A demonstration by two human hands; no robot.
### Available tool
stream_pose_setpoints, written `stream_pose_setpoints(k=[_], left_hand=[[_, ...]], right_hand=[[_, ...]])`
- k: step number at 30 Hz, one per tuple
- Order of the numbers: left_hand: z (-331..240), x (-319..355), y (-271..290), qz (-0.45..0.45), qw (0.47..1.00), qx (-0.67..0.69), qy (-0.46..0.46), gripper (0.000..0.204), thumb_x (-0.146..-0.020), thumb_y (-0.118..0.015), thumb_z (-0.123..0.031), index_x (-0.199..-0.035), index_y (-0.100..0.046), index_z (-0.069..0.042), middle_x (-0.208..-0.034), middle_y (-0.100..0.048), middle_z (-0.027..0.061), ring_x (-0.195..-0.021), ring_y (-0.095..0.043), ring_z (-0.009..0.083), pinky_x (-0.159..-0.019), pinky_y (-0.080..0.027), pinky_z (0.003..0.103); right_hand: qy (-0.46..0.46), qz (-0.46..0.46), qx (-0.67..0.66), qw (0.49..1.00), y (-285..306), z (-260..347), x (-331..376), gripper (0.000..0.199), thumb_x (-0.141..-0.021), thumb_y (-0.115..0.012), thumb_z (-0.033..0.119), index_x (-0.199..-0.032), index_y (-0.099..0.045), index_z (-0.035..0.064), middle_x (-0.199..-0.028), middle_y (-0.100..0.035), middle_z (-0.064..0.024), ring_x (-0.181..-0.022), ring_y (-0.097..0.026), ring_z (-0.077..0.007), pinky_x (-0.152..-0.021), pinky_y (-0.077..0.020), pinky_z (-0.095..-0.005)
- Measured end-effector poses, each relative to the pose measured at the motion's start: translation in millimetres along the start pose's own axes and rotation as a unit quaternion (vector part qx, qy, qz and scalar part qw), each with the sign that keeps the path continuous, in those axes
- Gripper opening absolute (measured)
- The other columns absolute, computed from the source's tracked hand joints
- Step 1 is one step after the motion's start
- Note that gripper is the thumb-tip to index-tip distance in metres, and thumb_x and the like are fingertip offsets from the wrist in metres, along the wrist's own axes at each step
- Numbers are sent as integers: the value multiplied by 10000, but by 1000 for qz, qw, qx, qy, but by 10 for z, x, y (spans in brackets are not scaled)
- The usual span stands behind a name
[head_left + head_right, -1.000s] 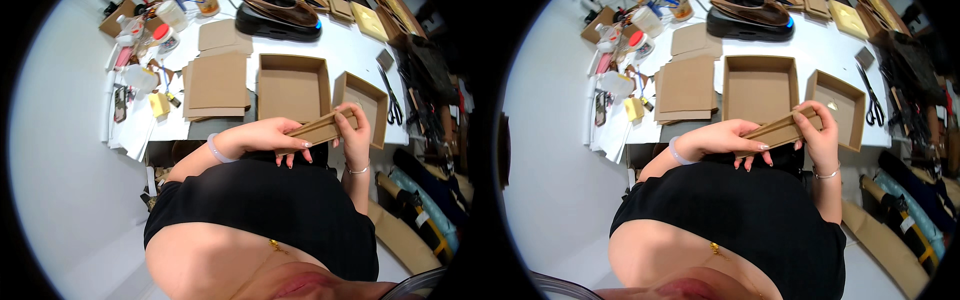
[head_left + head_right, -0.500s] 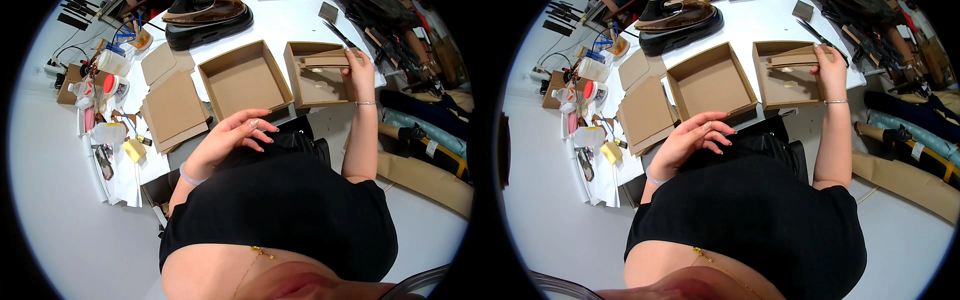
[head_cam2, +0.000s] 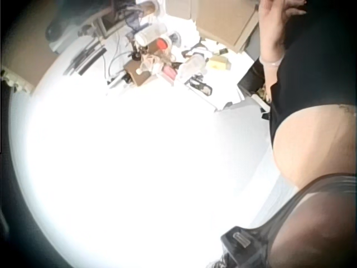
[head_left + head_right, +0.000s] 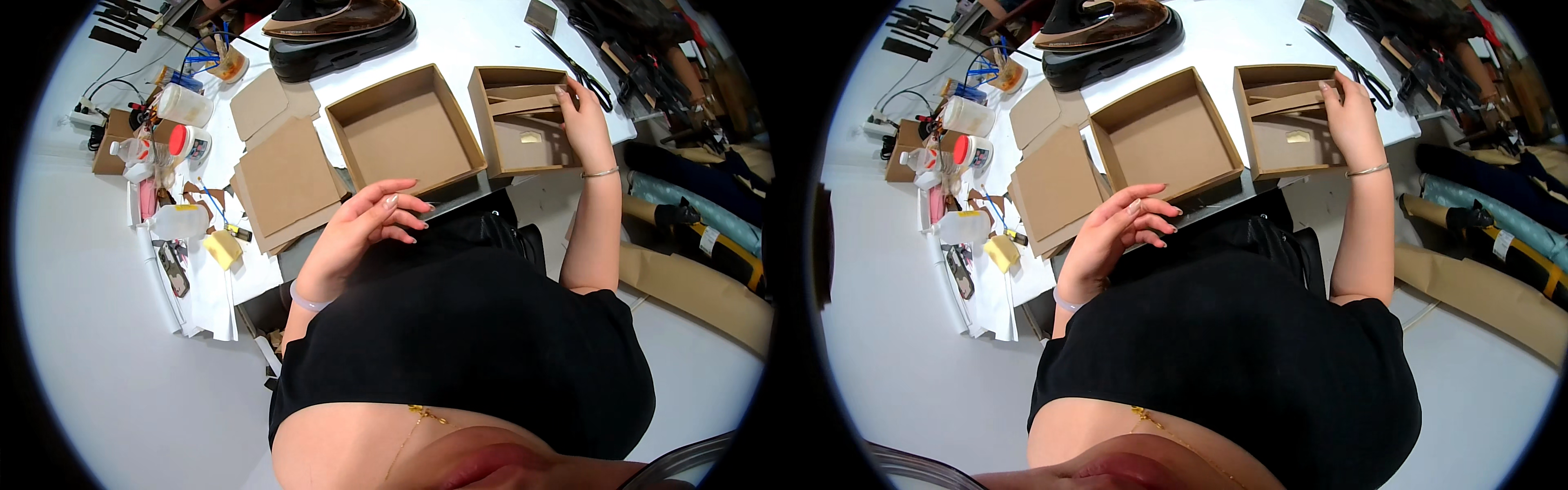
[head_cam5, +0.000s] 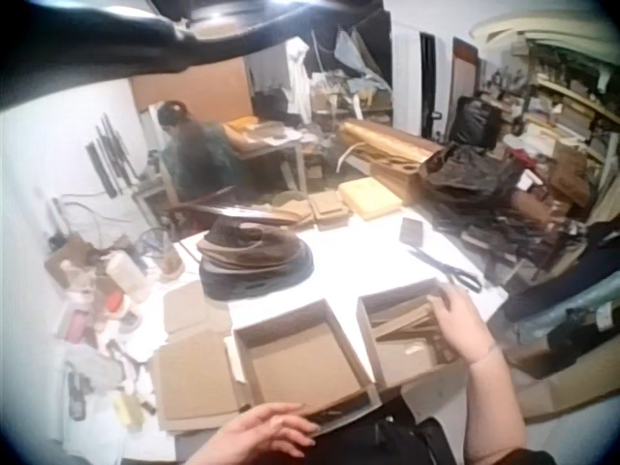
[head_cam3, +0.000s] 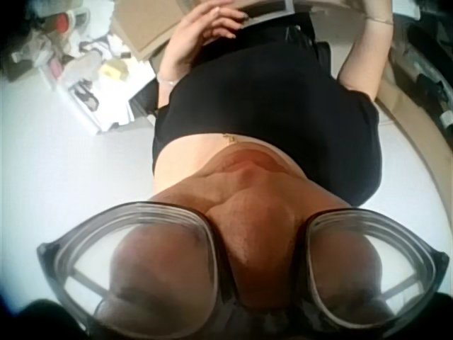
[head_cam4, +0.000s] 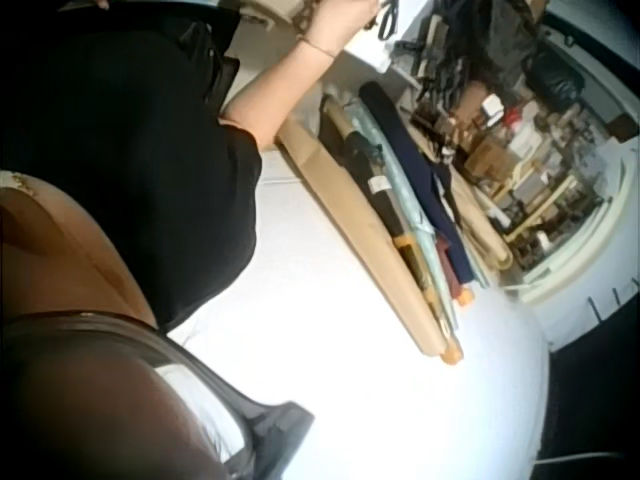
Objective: The person assembles small cardboard boxes by folding flaps and inserting pieces into a larger box on a cluttered workbench. They repeatedly pick up flat cardboard pieces, fold them, and place them into the box.
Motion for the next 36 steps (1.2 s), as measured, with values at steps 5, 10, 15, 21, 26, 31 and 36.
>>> stream_pose_setpoints(k=[5,10,15,21,26,31,36], left_hand=[[-2,-42,28,7,1000,5,0,406,-1063,-461,-241,-1394,-479,-7,-1226,-644,171,-1040,-663,207,-881,-545,310],[-41,29,142,-15,999,10,-31,406,-1060,-463,-233,-1394,-479,-3,-1221,-642,176,-1036,-664,210,-872,-546,313],[-261,240,480,-102,988,-7,-112,407,-1053,-459,-198,-1399,-478,14,-1208,-647,182,-1014,-673,208,-859,-552,309],[-710,651,1268,-310,921,-111,-209,400,-1040,-499,-204,-1386,-508,-4,-1238,-649,158,-1059,-657,197,-876,-546,298],[-993,817,1510,-383,874,-202,-218,399,-1020,-559,-199,-1364,-517,-2,-1229,-655,141,-1059,-655,191,-883,-538,314],[-1011,919,1405,-390,868,-191,-242,398,-1040,-516,-195,-1386,-504,2,-1271,-628,171,-1092,-651,215,-913,-534,330],[-917,775,1332,-364,887,-159,-237,408,-1039,-523,-200,-1385,-505,13,-1270,-624,175,-1095,-651,227,-903,-540,337]], right_hand=[[80,-14,69,994,104,30,118,378,-1002,-522,160,-1333,-554,-21,-1361,-558,-222,-1250,-547,-356,-1073,-427,-387],[138,27,110,984,58,227,238,355,-987,-507,79,-1332,-569,17,-1436,-520,-200,-1299,-517,-353,-1075,-432,-384],[180,101,193,959,-212,163,317,380,-936,-582,25,-1316,-583,10,-1466,-491,-198,-1330,-487,-370,-1103,-417,-397],[240,102,324,909,-153,449,300,465,-815,-684,-10,-1272,-606,29,-1312,-586,-156,-1163,-590,-359,-963,-501,-411],[265,180,340,884,-48,444,69,357,-805,-700,25,-1155,-629,28,-1091,-613,-152,-1008,-609,-371,-872,-502,-432],[202,166,209,942,152,534,162,287,-879,-698,115,-1124,-621,-13,-1062,-614,-181,-990,-621,-378,-865,-516,-413],[151,193,202,948,-147,330,268,341,-848,-736,146,-1125,-641,-29,-1113,-643,-194,-1020,-629,-362,-899,-510,-397]])
Point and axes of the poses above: each hand's wrist, its own x-axis away from the middle knuckle, its own y-axis out of the back of the hand, z = x × y, the point moved 4 cm from there along -x, towards the middle knuckle
